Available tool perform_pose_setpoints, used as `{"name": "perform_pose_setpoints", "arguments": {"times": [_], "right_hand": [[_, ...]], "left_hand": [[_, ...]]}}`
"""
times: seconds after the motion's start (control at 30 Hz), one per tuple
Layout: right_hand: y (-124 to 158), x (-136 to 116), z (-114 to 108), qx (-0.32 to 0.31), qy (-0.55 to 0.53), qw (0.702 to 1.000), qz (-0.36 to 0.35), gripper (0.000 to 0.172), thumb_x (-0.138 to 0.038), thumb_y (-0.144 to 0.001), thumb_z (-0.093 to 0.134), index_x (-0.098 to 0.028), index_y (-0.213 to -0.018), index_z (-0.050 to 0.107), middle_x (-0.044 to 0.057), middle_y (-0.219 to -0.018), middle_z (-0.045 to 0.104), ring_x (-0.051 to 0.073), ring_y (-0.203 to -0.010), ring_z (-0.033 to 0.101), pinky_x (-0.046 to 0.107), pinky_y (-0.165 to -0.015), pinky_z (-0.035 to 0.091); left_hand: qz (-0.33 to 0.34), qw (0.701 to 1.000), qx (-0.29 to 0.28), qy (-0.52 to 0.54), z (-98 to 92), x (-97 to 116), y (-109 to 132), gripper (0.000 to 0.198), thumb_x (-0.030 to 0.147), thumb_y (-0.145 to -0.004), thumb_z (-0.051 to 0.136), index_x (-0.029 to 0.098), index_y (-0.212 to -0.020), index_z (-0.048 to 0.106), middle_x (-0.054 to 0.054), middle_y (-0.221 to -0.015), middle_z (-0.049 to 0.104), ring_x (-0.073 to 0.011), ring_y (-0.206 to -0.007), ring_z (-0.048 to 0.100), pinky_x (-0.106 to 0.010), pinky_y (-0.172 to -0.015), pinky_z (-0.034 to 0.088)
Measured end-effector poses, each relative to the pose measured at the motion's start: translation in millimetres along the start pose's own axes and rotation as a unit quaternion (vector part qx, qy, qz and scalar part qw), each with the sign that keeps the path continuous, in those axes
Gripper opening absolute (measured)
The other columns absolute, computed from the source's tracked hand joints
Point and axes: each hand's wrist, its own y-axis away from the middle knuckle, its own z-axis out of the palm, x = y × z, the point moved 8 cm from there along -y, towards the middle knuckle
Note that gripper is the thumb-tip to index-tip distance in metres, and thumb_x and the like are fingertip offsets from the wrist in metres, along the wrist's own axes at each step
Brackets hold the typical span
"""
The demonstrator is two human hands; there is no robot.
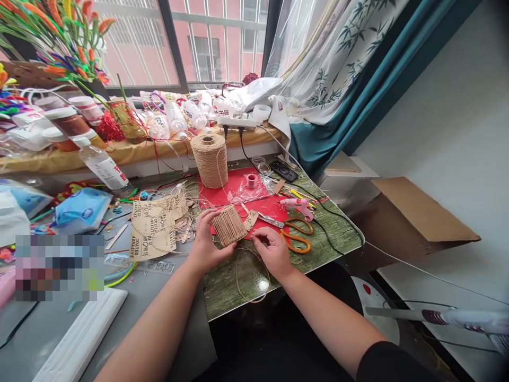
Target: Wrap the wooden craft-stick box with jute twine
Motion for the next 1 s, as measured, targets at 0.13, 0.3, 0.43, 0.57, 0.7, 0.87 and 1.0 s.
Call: {"name": "perform_pose_setpoints", "arguments": {"times": [0.13, 0.3, 0.43, 0.57, 0.7, 0.87, 1.0], "right_hand": [[-1.2, 19.1, 2.4, -0.101, 0.067, 0.987, 0.102, 0.019, -0.037, -0.093, 0.072, -0.020, -0.101, 0.075, 0.002, -0.076, 0.071, 0.018, -0.058, 0.062, 0.033, -0.057, 0.055], [-19.8, -13.3, -51.7, -0.074, 0.190, 0.978, -0.049, 0.018, -0.037, -0.098, 0.068, -0.022, -0.088, 0.071, 0.005, -0.087, 0.070, 0.021, -0.079, 0.066, 0.039, -0.080, 0.055], [-29.5, -6.9, -147.0, 0.203, 0.270, 0.937, -0.089, 0.023, -0.039, -0.092, 0.073, -0.022, -0.106, 0.064, 0.014, -0.115, 0.066, 0.030, -0.112, 0.062, 0.049, -0.102, 0.050], [-42.9, 53.2, -171.8, 0.160, 0.302, 0.939, 0.026, 0.063, -0.043, -0.085, 0.077, -0.016, -0.138, 0.056, 0.021, -0.139, 0.061, 0.035, -0.126, 0.058, 0.052, -0.106, 0.049], [-57.3, 81.2, -166.7, 0.079, 0.259, 0.958, 0.091, 0.062, -0.043, -0.081, 0.080, -0.016, -0.134, 0.062, 0.018, -0.128, 0.070, 0.031, -0.110, 0.068, 0.046, -0.096, 0.054], [-87.3, 78.8, -160.0, -0.039, 0.225, 0.958, 0.173, 0.043, -0.034, -0.069, 0.088, -0.015, -0.106, 0.076, 0.011, -0.098, 0.079, 0.027, -0.086, 0.070, 0.041, -0.082, 0.054], [-102.8, 67.5, -159.4, -0.053, 0.169, 0.967, 0.183, 0.034, -0.035, -0.066, 0.088, -0.016, -0.092, 0.077, 0.004, -0.077, 0.075, 0.023, -0.072, 0.067, 0.035, -0.071, 0.053]], "left_hand": [[0.011, 0.999, 0.049, 0.004, -8.5, -1.2, 0.3, 0.089, 0.029, -0.070, 0.084, 0.028, -0.145, 0.037, -0.016, -0.147, 0.039, -0.0367, -0.143, 0.042, -0.056, -0.107, 0.050], [0.021, 0.988, 0.132, 0.073, -25.1, -4.7, 1.6, 0.086, 0.051, -0.077, 0.080, 0.030, -0.145, 0.032, -0.015, -0.148, 0.035, -0.0370, -0.146, 0.039, -0.061, -0.114, 0.046], [0.014, 0.977, 0.080, 0.195, -16.7, -4.9, 1.9, 0.084, 0.069, -0.082, 0.070, 0.029, -0.145, 0.033, -0.017, -0.144, 0.045, -0.0359, -0.137, 0.051, -0.061, -0.114, 0.046], [0.030, 0.985, -0.003, 0.173, -1.3, 0.6, 7.1, 0.087, 0.065, -0.078, 0.077, 0.028, -0.147, 0.038, -0.018, -0.144, 0.047, -0.0372, -0.135, 0.052, -0.056, -0.104, 0.054], [0.079, 0.994, -0.047, 0.065, 4.3, 9.0, 9.8, 0.094, 0.046, -0.069, 0.091, 0.029, -0.147, 0.041, -0.017, -0.143, 0.050, -0.0380, -0.139, 0.049, -0.057, -0.106, 0.052], [0.094, 0.993, -0.054, 0.048, 3.5, 15.7, 7.4, 0.095, 0.045, -0.069, 0.091, 0.028, -0.147, 0.040, -0.017, -0.142, 0.053, -0.0373, -0.136, 0.052, -0.057, -0.105, 0.053], [0.090, 0.993, -0.059, 0.040, 2.9, 16.2, 7.4, 0.094, 0.043, -0.071, 0.091, 0.027, -0.148, 0.039, -0.017, -0.143, 0.053, -0.0372, -0.137, 0.051, -0.058, -0.105, 0.053]]}}
